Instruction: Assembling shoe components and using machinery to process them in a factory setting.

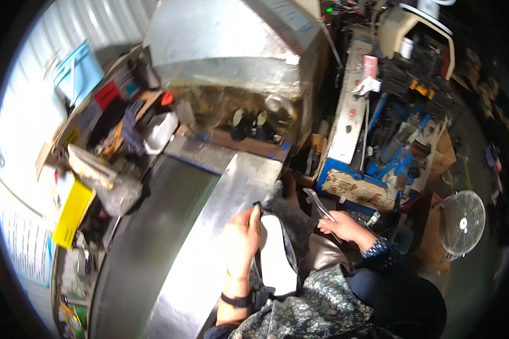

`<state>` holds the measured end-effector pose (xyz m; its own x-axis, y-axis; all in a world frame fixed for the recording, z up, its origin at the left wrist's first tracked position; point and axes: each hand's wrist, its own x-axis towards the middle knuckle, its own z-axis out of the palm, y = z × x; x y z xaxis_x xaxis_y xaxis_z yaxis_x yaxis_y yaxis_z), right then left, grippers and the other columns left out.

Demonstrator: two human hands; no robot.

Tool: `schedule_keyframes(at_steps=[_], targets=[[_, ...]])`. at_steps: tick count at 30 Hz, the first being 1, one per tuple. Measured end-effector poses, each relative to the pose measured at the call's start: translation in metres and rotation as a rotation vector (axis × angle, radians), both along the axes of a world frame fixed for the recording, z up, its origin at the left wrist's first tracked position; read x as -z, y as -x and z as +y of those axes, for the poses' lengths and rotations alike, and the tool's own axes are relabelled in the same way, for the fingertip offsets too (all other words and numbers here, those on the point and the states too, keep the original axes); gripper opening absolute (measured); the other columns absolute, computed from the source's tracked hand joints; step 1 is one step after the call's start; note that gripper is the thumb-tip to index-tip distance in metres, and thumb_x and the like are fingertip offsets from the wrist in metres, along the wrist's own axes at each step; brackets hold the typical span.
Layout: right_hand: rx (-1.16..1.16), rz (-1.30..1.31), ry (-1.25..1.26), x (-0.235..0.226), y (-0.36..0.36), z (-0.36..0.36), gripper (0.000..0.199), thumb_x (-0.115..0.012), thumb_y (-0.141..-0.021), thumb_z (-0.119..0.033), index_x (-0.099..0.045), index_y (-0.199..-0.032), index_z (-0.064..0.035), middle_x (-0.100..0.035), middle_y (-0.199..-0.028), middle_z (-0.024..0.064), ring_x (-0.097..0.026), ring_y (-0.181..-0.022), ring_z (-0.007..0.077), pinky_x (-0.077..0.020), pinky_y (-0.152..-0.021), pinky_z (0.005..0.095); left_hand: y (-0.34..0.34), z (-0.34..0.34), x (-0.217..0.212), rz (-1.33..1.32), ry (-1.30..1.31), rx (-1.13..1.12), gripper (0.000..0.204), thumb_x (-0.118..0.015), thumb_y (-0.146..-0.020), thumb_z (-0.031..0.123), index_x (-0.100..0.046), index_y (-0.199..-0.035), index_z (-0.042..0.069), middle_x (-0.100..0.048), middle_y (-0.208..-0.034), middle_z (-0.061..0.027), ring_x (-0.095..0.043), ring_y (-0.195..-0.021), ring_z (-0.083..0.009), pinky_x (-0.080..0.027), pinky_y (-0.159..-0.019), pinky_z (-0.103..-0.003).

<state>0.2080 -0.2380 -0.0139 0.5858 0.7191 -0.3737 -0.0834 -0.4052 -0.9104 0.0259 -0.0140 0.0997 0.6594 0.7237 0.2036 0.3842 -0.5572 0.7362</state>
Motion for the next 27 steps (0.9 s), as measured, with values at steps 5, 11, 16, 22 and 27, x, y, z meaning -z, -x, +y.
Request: schedule_keyframes(at_steps=[5, 11, 16, 22, 27], targets=[[-0.362, 0.056, -0.317, -0.065, 0.032, -0.017, 0.031, -0.058, -0.099, -0.017, -0.061, -0.122, 0.0034, -0.059, -0.133, 0.0122, -0.060, -0.111, 0.0171, -0.0471, -0.096, 0.0326, -0.018, 0.028, 0.053, -0.448, 0.463, 0.147, 0.019, -0.066, -0.095, 0.016, -0.065, -0.089, -0.002, -0.071, -0.090, -0.0124, -0.068, -0.096, -0.0199, -0.050, -0.081, -0.030], [-0.494, 0.788, -0.465, -0.103, 0.044, 0.014, 0.048, -0.050, -0.103, -0.025, -0.046, -0.130, 0.0152, -0.044, -0.143, 0.0283, -0.054, -0.126, 0.0336, -0.0424, -0.108, 0.0459, -0.029, 0.027, 0.079, -0.642, 0.783, 0.361, 0.013, -0.055, -0.102, 0.010, -0.059, -0.093, 0.001, -0.067, -0.110, -0.0107, -0.058, -0.111, -0.0155, -0.042, -0.091, -0.026], [-0.475, 1.125, -0.479, -0.092, 0.043, 0.021, 0.049, -0.045, -0.104, -0.034, -0.048, -0.129, 0.0087, -0.042, -0.143, 0.0314, -0.052, -0.126, 0.0414, -0.0408, -0.106, 0.0583, -0.019, 0.013, 0.063, -0.601, 0.624, 0.304, 0.016, -0.059, -0.100, 0.013, -0.062, -0.095, -0.001, -0.070, -0.103, -0.0125, -0.063, -0.114, -0.0205, -0.047, -0.092, -0.031], [-0.237, 1.287, -0.339, -0.100, 0.038, 0.017, 0.038, -0.038, -0.106, -0.040, -0.053, -0.101, -0.0049, -0.057, -0.105, 0.0141, -0.061, -0.093, 0.0297, -0.0507, -0.084, 0.0464, -0.024, 0.003, 0.048, -0.428, 0.470, 0.302, 0.024, -0.058, -0.098, 0.021, -0.061, -0.114, 0.002, -0.067, -0.119, -0.0185, -0.065, -0.112, -0.0331, -0.049, -0.093, -0.037], [-0.233, 0.632, 0.063, -0.111, 0.047, 0.017, 0.031, -0.038, -0.106, -0.025, -0.050, -0.089, -0.0025, -0.052, -0.073, 0.0055, -0.051, -0.058, 0.0150, -0.0451, -0.056, 0.0302, -0.024, 0.004, 0.050, -0.377, 0.403, 0.447, 0.039, -0.062, -0.092, 0.017, -0.054, -0.128, 0.004, -0.062, -0.127, -0.0171, -0.058, -0.119, -0.0352, -0.045, -0.100, -0.040]])
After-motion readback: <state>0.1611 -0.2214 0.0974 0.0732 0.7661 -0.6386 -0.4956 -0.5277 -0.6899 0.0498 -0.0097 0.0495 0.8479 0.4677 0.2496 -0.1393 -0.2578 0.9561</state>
